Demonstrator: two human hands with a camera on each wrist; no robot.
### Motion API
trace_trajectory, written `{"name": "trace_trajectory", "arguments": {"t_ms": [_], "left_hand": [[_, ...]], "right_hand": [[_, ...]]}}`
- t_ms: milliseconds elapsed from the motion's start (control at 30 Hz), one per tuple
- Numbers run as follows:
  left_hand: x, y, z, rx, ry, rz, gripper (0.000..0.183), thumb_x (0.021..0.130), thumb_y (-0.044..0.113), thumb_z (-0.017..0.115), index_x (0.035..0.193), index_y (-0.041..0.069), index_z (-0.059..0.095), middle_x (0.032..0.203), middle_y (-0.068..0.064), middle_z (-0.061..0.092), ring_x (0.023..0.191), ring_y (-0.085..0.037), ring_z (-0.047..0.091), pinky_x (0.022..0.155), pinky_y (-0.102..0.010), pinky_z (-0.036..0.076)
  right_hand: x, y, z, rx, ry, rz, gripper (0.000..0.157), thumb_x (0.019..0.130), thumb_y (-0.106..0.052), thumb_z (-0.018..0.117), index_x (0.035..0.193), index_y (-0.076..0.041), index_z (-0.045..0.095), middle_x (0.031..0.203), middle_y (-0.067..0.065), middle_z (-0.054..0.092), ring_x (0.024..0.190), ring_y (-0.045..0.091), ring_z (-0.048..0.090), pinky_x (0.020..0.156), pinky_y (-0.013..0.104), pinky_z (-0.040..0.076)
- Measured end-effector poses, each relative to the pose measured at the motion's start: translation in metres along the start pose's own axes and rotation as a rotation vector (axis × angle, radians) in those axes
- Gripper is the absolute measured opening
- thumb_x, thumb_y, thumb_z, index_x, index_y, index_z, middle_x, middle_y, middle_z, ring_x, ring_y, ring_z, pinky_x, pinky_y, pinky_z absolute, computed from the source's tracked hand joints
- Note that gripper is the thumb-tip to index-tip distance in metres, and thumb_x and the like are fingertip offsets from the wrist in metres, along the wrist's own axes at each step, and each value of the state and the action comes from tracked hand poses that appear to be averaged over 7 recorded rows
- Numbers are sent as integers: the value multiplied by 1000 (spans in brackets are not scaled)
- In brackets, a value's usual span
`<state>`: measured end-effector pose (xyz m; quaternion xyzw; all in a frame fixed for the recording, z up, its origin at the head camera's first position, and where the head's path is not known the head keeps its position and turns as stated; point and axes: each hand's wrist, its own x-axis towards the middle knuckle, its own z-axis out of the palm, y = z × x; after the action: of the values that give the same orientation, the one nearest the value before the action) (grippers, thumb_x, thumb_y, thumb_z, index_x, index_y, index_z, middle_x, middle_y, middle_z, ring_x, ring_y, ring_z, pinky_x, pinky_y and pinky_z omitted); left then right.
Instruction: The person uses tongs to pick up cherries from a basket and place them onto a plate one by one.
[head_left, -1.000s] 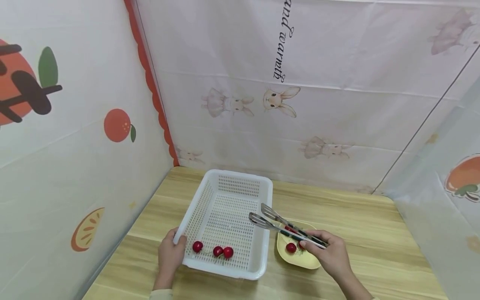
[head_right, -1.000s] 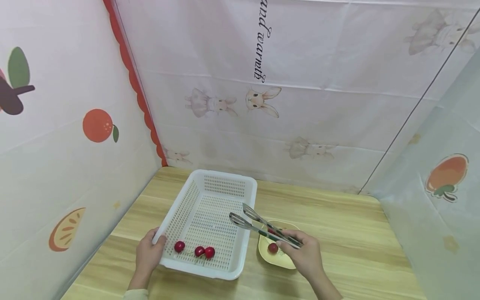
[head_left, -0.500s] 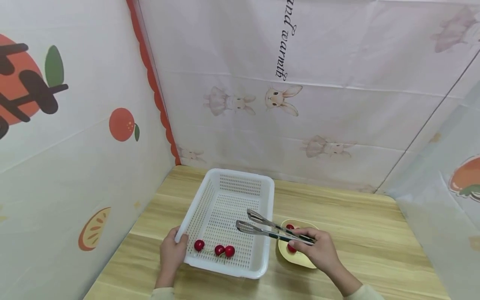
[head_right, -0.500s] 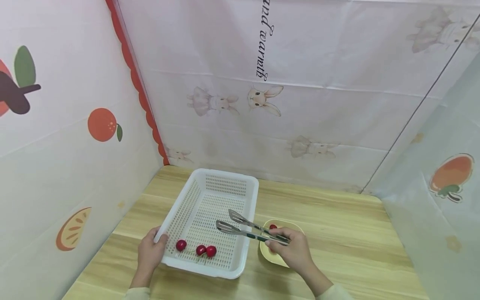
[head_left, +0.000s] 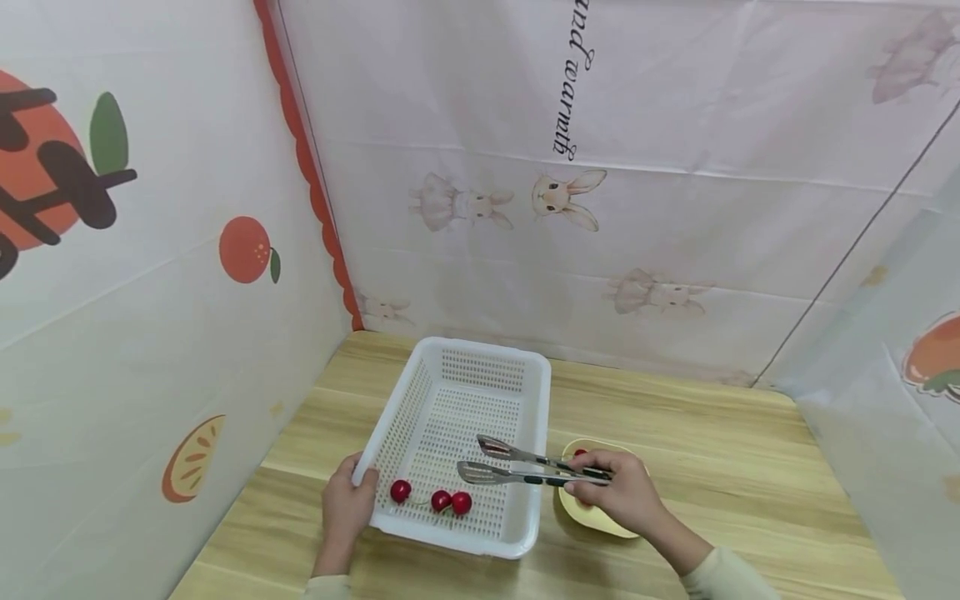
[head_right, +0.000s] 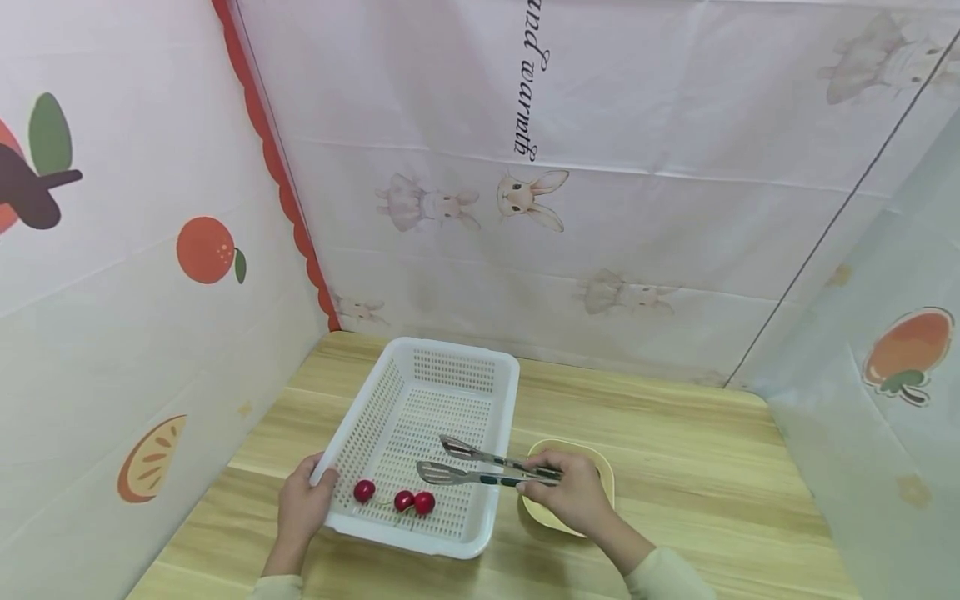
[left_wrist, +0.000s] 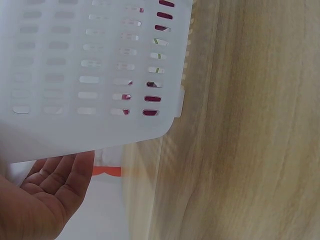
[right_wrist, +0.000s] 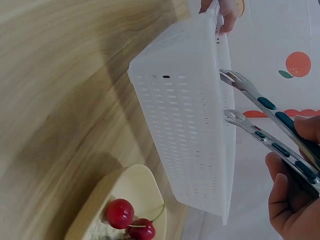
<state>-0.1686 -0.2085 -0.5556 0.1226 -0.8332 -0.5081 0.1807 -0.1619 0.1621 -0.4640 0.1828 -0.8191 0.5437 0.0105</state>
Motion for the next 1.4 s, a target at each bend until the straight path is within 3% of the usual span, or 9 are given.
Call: {"name": "trace_trajectory", "arguments": {"t_ms": [133,333,533,733,967,1200,1400], "left_hand": [[0,1,-1,-1,4,-10,34,90,8,54,121,-6,54,105,-26,62,78,-28,63,64,-35,54],[-1,1,0,-6,6,-5,34,90,7,54,121,-7,54,105,-26,61,79,-29,63,65,-37,54],[-1,2,1,4,14,-2,34,90,8,54,121,-6,54,106,-26,61,82,-31,63,68,-40,54],[-2,5,-1,1,7,-7,34,90,7,53,121,-7,53,106,-27,61,81,-30,63,67,-39,54],[-1,4,0,10,19,-5,34,89,8,54,119,-6,55,105,-26,61,80,-30,63,68,-40,53],[2,2,2,16,25,-9,33,88,9,55,119,-4,57,105,-23,62,84,-30,63,72,-42,52],[0,5,0,6,7,-23,33,89,8,54,119,-6,55,105,-24,62,82,-29,63,69,-39,53]], "right_hand": [[6,-2,-2,-42,-60,-34,24,74,-6,77,93,5,68,83,11,65,50,13,58,45,27,49],[13,-10,-4,-122,-146,-55,24,75,-10,75,92,5,66,59,-2,60,43,11,56,42,27,47],[20,-15,-3,-159,-209,-66,20,76,-6,74,92,3,67,68,0,63,39,7,51,37,21,40],[25,-19,3,-170,-271,-54,17,77,-3,72,92,2,66,74,1,63,36,5,44,34,21,39],[32,-18,15,-348,-291,-202,13,72,-8,77,83,-9,69,73,-12,63,63,3,52,58,23,45],[41,-18,24,-378,-315,-224,14,71,-9,78,83,-9,70,71,-14,62,59,2,51,52,22,43],[46,-16,30,-393,-339,-253,16,69,-8,78,82,-9,70,70,-16,62,61,1,50,54,21,43]]}}
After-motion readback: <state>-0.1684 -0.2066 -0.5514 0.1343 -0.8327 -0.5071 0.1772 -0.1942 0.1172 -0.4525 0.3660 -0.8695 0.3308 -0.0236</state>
